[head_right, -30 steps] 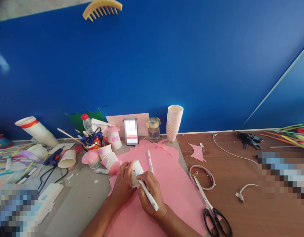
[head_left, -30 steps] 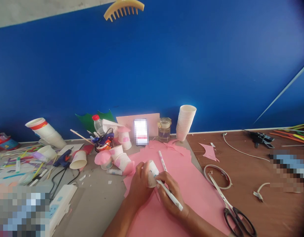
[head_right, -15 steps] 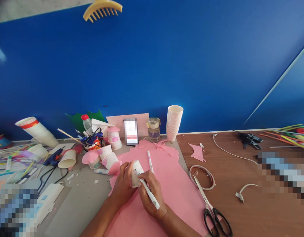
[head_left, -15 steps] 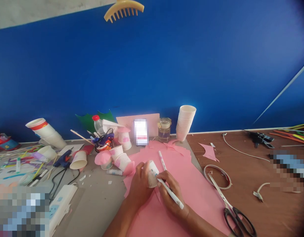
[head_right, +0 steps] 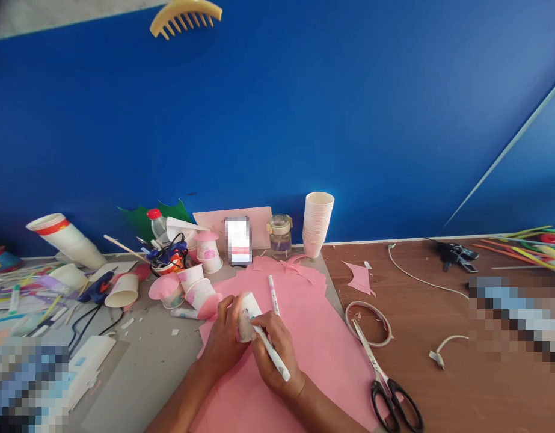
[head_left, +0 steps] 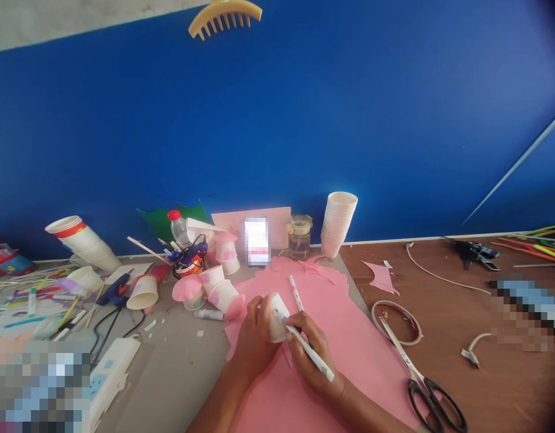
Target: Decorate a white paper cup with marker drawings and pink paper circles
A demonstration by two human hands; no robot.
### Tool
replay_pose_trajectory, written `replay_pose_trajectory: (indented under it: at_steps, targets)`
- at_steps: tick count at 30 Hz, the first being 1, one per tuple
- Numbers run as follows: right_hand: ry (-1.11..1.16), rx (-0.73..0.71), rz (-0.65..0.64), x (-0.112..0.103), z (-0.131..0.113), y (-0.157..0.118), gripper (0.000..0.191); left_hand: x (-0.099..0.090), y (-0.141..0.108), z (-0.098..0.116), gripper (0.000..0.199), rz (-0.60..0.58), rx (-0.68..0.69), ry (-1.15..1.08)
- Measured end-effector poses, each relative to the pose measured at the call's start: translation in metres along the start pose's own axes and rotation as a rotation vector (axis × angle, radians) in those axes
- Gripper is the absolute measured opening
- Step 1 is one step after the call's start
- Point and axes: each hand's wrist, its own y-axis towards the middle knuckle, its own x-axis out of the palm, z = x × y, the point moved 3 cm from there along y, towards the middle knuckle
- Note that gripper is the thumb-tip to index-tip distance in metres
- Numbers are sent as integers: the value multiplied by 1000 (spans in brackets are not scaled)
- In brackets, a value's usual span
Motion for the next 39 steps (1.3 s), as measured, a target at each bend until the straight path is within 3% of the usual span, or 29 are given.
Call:
replay_pose_trajectory:
  at_steps: [10,20,32,39]
  targets:
    - [-30,-46,-20,0,-1,1,13,-1,1,2,66,-34,-13,-41]
    - [-16,35,31,0,4,0,13,1,0,-1,67,-10,-31,-10]
    - [21,-7,66,-1,-3,-1,11,-2,2,2,67,29,-30,28]
    - [-14,-60,-20,-1,-7,0,12,0,1,1,69,4,-27,-5]
